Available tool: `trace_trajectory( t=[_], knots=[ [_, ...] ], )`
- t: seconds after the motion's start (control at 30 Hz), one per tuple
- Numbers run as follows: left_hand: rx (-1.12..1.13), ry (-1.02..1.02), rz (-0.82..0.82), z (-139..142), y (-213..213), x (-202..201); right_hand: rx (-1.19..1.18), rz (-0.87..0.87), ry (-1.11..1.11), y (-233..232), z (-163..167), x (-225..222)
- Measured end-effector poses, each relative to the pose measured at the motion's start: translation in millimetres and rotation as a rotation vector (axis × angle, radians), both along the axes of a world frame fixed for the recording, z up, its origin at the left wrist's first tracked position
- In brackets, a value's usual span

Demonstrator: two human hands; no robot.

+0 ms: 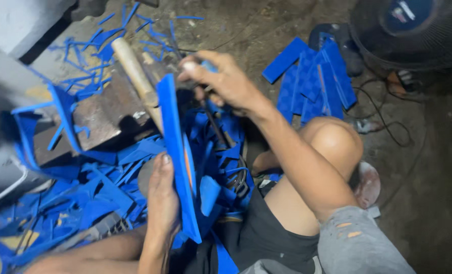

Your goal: The person sits on the floor and uses a handheld blade to trim excess plastic from the edges of blue slipper soles. They repeatedly position each sole against a vertical metal rod and scrape away protruding material, then set the trimmed soles aside.

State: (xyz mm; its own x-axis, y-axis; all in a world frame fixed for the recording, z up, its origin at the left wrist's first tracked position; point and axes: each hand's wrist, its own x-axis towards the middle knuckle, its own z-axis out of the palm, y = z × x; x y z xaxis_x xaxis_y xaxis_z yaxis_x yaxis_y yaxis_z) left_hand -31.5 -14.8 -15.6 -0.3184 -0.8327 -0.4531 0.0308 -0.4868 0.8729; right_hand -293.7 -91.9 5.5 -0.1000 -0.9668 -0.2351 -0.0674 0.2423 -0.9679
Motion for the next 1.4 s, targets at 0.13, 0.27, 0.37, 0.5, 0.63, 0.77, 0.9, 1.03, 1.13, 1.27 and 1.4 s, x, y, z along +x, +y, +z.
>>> trace_trajectory(
  t=[0.13,0.27,0.37,0.5,0.63,0.77,0.9,1.03,1.13,1.27,1.4],
  knots=[
    [-0.512,-0.283,0.000,3,8,-9,-0.470,0.151,0.304,13,11,13],
    [0.296,0.331,-0.066,6,11,6,-0.470,0.135,-0.103,34,12,11],
    [0.620,0.851,-0.224,4,11,18,-0.246,0.111,-0.174,43,20,3],
    [0.455,0.866,-0.008,17,9,21,-0.147,0.043,-0.238,49,30,-3],
    [0.279,0.917,0.230,51,-9,5,-0.170,-0.024,-0.441,57,32,-1],
    [0.193,0.983,0.408,79,-21,-11,-0.186,-0.025,-0.536,72,37,23],
    [0.213,0.990,0.483,80,-17,-7,-0.177,0.070,-0.410,94,44,62],
    [0.044,0.858,0.370,41,-42,-3,-0.508,0.067,0.176,110,39,79],
    [-0.054,0.384,0.606,7,-73,-4,-0.729,0.162,0.401,107,36,76],
    [-0.012,0.657,0.736,-7,-86,-13,-0.852,0.154,0.689,102,46,86],
    [0.023,0.696,0.734,12,-80,-12,-0.967,0.239,0.901,100,61,106]
  ],
)
